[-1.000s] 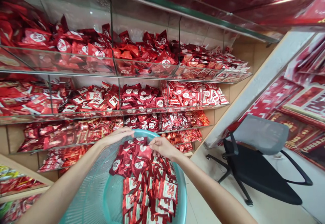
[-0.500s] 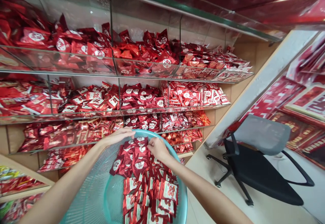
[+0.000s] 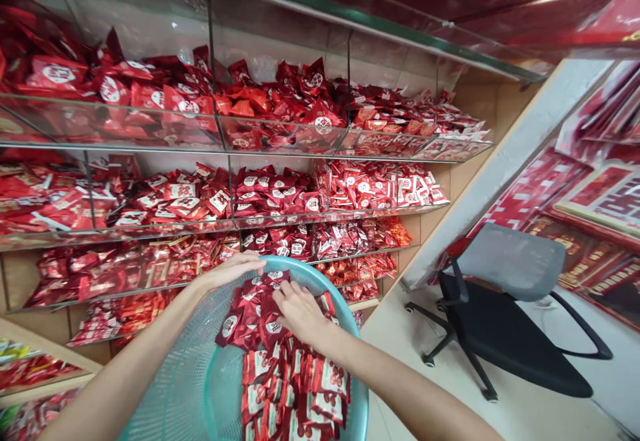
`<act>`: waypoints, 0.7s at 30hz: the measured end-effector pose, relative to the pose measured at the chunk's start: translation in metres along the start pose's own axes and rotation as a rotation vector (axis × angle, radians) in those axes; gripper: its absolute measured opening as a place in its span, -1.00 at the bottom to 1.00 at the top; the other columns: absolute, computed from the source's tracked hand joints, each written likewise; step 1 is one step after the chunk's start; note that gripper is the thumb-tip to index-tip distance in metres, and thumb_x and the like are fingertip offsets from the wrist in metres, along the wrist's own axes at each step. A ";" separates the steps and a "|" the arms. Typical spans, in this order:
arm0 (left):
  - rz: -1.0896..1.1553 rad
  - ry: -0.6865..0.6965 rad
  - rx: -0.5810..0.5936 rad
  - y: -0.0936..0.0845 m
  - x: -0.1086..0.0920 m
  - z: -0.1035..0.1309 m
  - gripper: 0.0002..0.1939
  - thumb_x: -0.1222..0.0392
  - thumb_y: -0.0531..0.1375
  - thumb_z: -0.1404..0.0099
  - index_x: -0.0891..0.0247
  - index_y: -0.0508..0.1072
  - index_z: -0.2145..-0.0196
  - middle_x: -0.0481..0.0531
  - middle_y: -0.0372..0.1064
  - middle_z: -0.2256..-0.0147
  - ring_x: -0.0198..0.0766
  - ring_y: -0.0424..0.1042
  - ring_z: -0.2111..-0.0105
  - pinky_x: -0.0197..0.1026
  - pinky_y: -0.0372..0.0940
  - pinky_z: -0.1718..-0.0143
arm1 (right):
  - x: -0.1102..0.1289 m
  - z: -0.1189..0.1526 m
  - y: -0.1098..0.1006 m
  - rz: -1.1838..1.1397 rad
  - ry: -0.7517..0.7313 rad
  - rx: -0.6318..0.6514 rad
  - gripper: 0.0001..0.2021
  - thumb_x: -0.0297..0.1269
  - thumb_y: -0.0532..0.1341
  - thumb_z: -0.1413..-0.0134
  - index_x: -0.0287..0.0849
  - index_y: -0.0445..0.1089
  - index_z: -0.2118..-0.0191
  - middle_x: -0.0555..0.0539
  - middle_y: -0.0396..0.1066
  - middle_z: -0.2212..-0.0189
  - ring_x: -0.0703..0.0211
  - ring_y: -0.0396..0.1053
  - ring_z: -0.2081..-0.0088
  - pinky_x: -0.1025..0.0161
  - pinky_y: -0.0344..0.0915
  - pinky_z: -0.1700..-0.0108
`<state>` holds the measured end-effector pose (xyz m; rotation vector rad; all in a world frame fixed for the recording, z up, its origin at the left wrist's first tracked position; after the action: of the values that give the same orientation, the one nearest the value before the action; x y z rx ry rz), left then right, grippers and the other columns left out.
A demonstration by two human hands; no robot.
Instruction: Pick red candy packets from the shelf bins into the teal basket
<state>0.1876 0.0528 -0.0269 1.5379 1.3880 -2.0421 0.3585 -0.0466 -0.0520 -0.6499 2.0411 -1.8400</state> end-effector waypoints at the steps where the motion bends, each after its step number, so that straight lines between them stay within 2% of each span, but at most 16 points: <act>1: 0.008 0.003 -0.002 0.000 -0.001 0.000 -0.55 -0.18 0.03 -0.17 0.22 0.49 0.50 0.07 0.39 0.33 -0.16 0.30 0.26 -0.17 0.14 0.10 | 0.000 -0.001 0.001 0.013 0.001 0.001 -0.78 -0.30 0.20 -0.02 -0.16 0.25 0.17 -0.14 0.27 0.16 0.00 0.27 0.12 0.10 0.27 0.14; 7: 0.025 -0.010 -0.015 -0.001 0.000 0.002 -0.56 -0.17 0.04 -0.16 0.22 0.48 0.52 0.07 0.40 0.33 -0.17 0.29 0.28 -0.18 0.13 0.12 | -0.007 -0.010 0.002 -0.014 0.016 -0.020 -0.80 -0.35 0.19 -0.03 -0.16 0.27 0.18 -0.14 0.27 0.14 -0.01 0.26 0.08 0.10 0.28 0.11; 13: 0.024 -0.017 -0.025 -0.005 0.002 0.005 -0.57 -0.16 0.05 -0.17 0.24 0.48 0.52 0.07 0.37 0.32 -0.17 0.30 0.28 -0.18 0.13 0.15 | -0.009 -0.009 0.002 -0.053 0.060 -0.002 -0.63 -0.15 0.27 0.05 -0.17 0.23 0.13 -0.14 0.27 0.16 -0.01 0.33 0.16 0.14 0.32 0.26; 21: -0.004 -0.017 -0.015 -0.005 0.004 0.000 -0.54 -0.18 0.04 -0.17 0.24 0.49 0.51 0.06 0.37 0.34 -0.16 0.30 0.28 -0.18 0.13 0.16 | -0.012 -0.013 0.009 -0.033 0.107 -0.046 -0.61 -0.14 0.26 0.04 -0.16 0.19 0.12 -0.15 0.28 0.13 -0.02 0.34 0.16 0.13 0.31 0.25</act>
<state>0.1824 0.0568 -0.0279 1.5094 1.3985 -2.0373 0.3615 -0.0288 -0.0600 -0.6130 2.1579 -1.8893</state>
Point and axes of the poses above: each hand's wrist, its own z-axis away from the middle knuckle, its own y-axis out of the palm, x = y × z, the point moved 2 cm from there along -z, towards the middle knuckle
